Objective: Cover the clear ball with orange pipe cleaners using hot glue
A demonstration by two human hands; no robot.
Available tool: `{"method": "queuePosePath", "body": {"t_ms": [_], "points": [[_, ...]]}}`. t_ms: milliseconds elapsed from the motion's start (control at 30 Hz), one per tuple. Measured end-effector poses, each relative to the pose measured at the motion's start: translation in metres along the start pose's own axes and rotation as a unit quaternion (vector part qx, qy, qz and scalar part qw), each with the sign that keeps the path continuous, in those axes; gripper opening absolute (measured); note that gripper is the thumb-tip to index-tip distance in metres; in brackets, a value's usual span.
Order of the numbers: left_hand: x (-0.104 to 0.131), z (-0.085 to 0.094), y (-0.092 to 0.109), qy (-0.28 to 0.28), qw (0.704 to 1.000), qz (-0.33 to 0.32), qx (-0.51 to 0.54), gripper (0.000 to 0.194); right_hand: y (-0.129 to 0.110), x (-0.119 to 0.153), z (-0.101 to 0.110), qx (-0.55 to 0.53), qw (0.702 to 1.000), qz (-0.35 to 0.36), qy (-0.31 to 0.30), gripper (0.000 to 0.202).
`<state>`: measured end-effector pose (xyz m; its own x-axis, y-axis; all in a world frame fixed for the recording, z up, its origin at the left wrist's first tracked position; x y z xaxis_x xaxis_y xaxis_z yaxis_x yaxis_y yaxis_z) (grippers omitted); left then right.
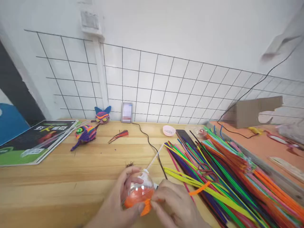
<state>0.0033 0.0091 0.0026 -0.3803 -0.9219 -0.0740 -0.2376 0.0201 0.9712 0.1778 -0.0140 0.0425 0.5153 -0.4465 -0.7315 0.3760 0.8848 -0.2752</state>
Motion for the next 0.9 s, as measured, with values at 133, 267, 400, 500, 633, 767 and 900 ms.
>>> {"method": "queuePosePath", "body": {"t_ms": [133,267,400,500,633,767,900], "points": [[0.002,-0.001,0.0,0.011,1.0,0.015,-0.003,0.052,0.0,-0.002,-0.001,0.007,1.0,0.009,0.005,0.01],[0.003,-0.003,0.005,0.026,0.999,0.034,-0.02,0.055,-0.003,-0.005,0.0,-0.006,1.0,0.007,0.007,0.01],[0.005,-0.005,0.01,0.042,0.998,0.029,-0.04,0.056,-0.006,-0.005,-0.001,-0.007,1.0,0.002,0.011,0.011],[0.005,-0.005,0.011,0.048,0.997,0.03,-0.055,0.057,-0.006,-0.004,-0.002,-0.008,1.0,0.006,0.01,0.011],[0.005,-0.003,0.01,0.041,0.998,0.035,-0.038,0.057,-0.003,0.001,-0.002,-0.011,1.0,0.003,-0.014,0.011],[0.002,0.002,0.007,0.027,0.999,0.035,0.009,0.056,0.001,0.002,0.006,-0.004,1.0,-0.022,-0.004,0.014],[-0.001,0.002,0.009,0.02,0.995,0.048,0.08,0.053,0.003,-0.001,0.014,0.009,0.999,-0.028,0.02,0.011]]}}
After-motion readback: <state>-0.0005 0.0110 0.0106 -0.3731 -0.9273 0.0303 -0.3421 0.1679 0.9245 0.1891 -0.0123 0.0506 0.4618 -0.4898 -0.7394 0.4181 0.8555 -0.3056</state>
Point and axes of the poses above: each hand's wrist, its own x-axis away from the middle knuckle, its own z-axis out of the back of the hand, y = z × x, the point moved 1 cm from there along -x, towards the middle knuckle, and after that the axes turned 11 degrees about z, right-handed, at the moved point
